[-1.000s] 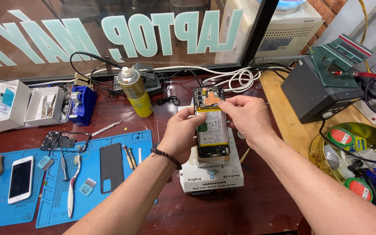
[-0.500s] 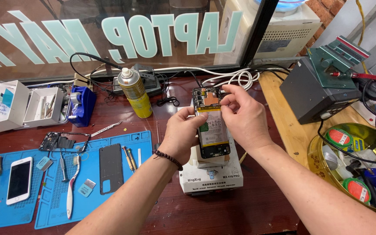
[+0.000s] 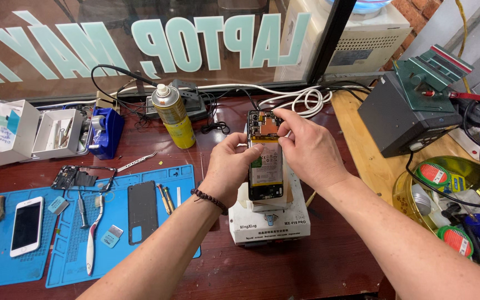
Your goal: The person disassembles a black smartphone by removing the back cover, disconnecting internal cables, and detaching the screen assembly. They then reassemble the device by reconnecting the screen and battery, and replacing the back cover.
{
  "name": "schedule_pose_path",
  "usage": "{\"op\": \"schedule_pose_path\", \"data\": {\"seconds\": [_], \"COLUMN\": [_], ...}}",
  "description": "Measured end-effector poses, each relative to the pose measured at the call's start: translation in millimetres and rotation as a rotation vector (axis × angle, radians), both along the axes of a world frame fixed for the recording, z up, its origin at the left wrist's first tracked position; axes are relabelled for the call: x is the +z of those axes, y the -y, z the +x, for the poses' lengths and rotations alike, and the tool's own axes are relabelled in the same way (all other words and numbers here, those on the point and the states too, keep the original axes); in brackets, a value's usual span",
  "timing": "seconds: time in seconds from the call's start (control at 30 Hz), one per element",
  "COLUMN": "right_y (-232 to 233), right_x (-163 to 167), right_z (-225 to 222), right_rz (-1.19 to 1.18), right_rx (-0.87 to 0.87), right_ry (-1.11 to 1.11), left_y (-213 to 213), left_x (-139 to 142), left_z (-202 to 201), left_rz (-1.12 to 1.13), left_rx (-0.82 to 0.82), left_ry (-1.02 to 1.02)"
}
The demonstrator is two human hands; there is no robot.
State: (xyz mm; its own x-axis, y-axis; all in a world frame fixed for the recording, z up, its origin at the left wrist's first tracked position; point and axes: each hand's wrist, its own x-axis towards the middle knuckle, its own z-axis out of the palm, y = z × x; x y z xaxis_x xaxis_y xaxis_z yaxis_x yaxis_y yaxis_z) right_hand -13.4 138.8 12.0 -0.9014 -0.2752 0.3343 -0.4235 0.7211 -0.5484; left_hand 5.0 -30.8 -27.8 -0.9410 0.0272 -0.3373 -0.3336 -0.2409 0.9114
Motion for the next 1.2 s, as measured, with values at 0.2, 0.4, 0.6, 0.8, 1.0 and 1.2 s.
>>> {"op": "schedule_pose_path", "data": {"seconds": [0.2, 0.4, 0.6, 0.8, 1.0, 1.2], "right_y": [-2.1, -3.0, -1.0, -2.0, 1.3, 11.4], "right_x": [6.4, 5.0, -0.9, -2.8, 2.5, 3.3], "right_z": [-8.2, -5.0, -2.1, 0.8, -1.0, 1.0], "right_rz": [0.045, -0.043, -0.091, 0.09, 0.052, -0.217], "right_rx": [0.024, 0.002, -0.002, 0.043, 0.05, 0.021], "right_ry": [0.083, 0.079, 0.004, -0.161, -0.095, 0.063], "left_y": [0.6, -2.2, -7.0, -9.5, -7.2, -14.2], "left_x": [-3.3, 0.7, 9.9, 12.3, 13.4, 11.9], "left_z": [0.0, -1.6, -4.2, -5.3, -3.3, -2.8], "left_rz": [-0.027, 0.0, -0.003, -0.005, -0.104, -0.164], "left_rx": [-0.015, 0.001, -0.007, -0.012, -0.025, 0.009], "left_ry": [-0.024, 0.033, 0.041, 0.002, 0.013, -0.023]}}
